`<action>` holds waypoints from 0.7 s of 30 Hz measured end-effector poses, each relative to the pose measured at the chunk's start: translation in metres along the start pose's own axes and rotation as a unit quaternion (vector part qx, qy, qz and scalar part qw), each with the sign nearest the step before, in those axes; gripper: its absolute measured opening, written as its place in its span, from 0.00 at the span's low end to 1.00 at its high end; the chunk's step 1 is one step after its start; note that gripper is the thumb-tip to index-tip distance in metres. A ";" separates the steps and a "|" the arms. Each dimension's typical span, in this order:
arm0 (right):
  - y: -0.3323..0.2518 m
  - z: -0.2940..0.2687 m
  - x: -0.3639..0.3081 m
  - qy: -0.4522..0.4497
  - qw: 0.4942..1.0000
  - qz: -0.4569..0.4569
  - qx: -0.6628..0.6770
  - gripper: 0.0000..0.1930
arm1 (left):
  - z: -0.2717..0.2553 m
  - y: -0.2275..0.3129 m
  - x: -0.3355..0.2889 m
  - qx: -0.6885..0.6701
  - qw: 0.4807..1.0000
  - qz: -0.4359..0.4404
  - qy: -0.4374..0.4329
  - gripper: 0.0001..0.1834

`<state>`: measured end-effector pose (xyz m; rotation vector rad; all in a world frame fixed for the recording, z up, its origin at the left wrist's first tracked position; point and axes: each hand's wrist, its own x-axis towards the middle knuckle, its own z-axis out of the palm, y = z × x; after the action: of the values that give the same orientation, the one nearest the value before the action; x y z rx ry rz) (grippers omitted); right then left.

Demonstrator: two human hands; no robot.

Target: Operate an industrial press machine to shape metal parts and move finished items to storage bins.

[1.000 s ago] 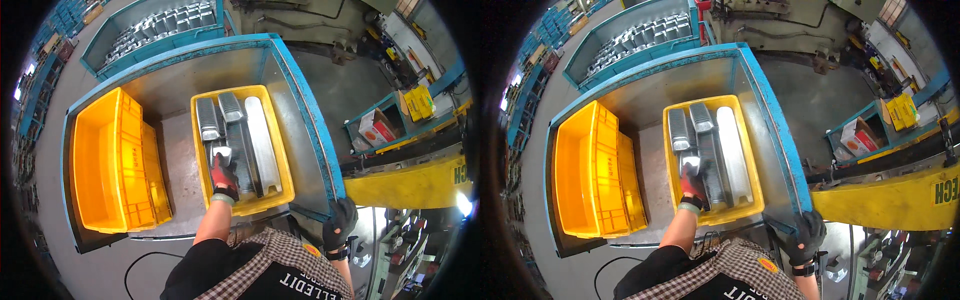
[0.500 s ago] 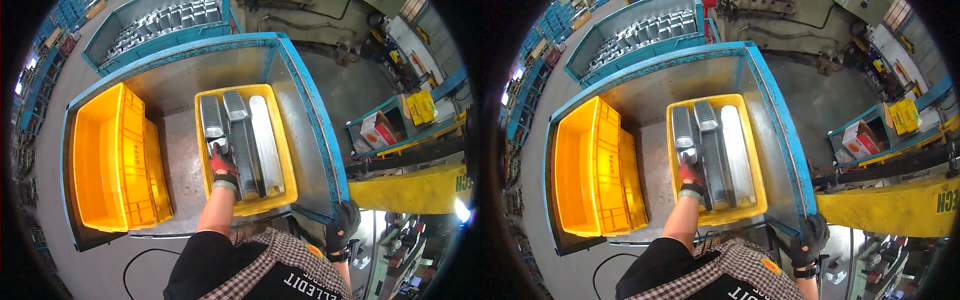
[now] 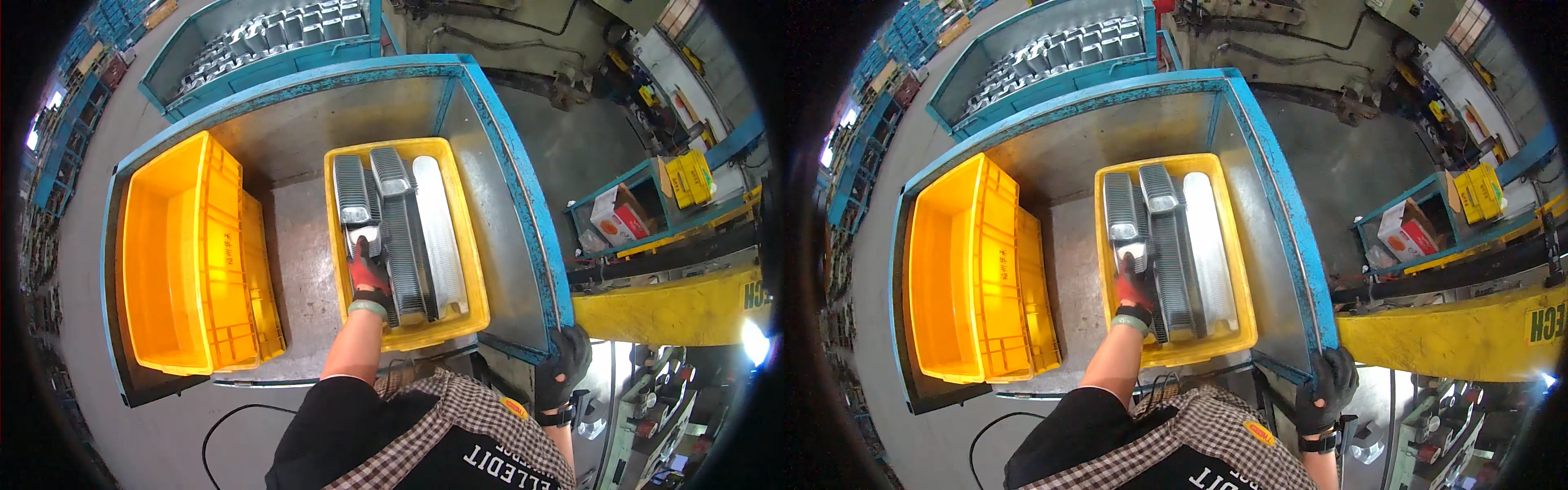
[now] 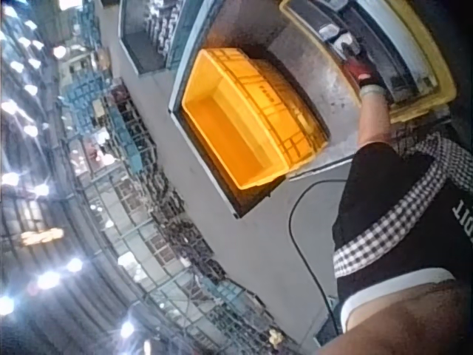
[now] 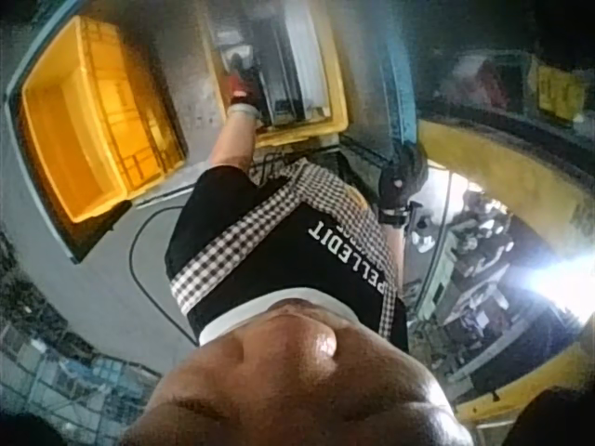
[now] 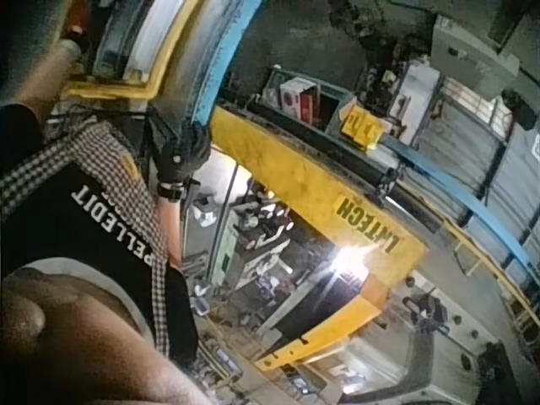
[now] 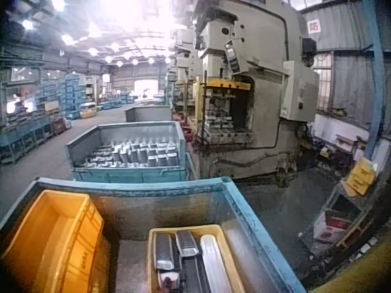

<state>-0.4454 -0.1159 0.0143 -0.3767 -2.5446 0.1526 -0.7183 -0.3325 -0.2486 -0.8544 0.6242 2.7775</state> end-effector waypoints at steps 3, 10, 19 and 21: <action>-0.002 0.000 0.001 0.006 1.000 0.001 -0.011 0.20 | -0.012 -0.002 -0.012 -0.011 0.998 -0.040 -0.036 0.15; 0.003 0.002 -0.002 0.017 1.000 0.000 -0.015 0.19 | -0.007 -0.013 -0.072 0.052 0.994 -0.071 0.069 0.20; 0.001 -0.001 0.001 0.008 1.000 -0.005 0.005 0.16 | -0.034 -0.006 -0.069 0.036 0.989 -0.144 0.018 0.16; 0.003 0.001 -0.002 0.014 1.000 -0.010 0.003 0.16 | -0.040 0.000 -0.071 0.035 0.982 -0.186 -0.018 0.16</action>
<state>-0.4437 -0.1136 0.0121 -0.3478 -2.5193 0.1459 -0.6404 -0.3530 -0.2377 -0.8092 0.4941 2.4146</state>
